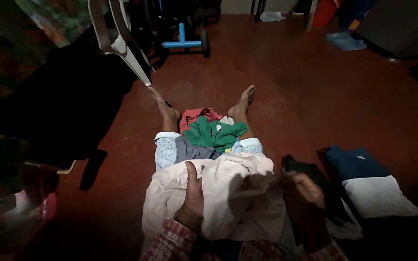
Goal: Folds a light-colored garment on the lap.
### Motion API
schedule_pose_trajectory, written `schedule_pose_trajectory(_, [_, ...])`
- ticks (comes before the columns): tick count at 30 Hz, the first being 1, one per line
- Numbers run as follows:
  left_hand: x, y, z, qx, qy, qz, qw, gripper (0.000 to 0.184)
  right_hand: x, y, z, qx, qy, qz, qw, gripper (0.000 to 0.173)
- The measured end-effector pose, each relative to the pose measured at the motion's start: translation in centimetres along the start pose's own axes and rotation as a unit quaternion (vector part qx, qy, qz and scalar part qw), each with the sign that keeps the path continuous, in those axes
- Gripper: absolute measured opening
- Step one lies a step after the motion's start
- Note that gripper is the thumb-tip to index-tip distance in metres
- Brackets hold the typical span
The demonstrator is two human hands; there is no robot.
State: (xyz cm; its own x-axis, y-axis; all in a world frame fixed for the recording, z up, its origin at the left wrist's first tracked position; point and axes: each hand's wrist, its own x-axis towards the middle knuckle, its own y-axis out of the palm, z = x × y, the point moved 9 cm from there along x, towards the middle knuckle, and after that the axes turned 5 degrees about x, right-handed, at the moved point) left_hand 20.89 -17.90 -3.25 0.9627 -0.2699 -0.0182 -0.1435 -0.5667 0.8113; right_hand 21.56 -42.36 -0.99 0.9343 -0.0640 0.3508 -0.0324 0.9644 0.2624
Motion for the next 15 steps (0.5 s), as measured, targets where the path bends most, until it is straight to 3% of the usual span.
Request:
schedule_pose_trajectory(2, [-0.3,0.6,-0.1,-0.011,-0.005,0.007,1.000,0.087,-0.9,1.7,0.1,0.001,-0.008,0.083,0.997,0.021])
schedule_pose_trajectory(6, [-0.6,2.1,0.0,-0.009,-0.012,0.052,0.999,0.085,-2.2,4.7,-1.3,-0.165,-0.043,0.181,0.969,0.027])
schedule_pose_trajectory(8, [-0.7,2.9,-0.1,-0.003,-0.016,0.076,0.997,0.081,-2.0,5.2,-2.2,-0.211,0.030,0.140,0.967,0.027])
schedule_pose_trajectory(11, [-1.1,3.5,-0.2,-0.011,-0.029,0.117,0.993,0.079,-1.7,4.5,-4.0,-0.236,0.223,0.078,0.942,0.034])
schedule_pose_trajectory(12, [-1.2,3.6,-0.1,-0.020,-0.035,0.130,0.991,0.080,-1.8,4.1,-4.6,-0.223,0.252,0.071,0.939,0.035])
schedule_pose_trajectory(14, [-1.3,3.7,0.1,-0.033,-0.043,0.149,0.987,0.082,-1.7,3.7,-4.9,-0.157,0.221,0.068,0.960,0.034])
schedule_pose_trajectory(15, [-1.3,3.6,0.2,-0.035,-0.044,0.157,0.986,0.084,-1.7,3.6,-5.3,-0.046,0.237,0.038,0.970,0.032])
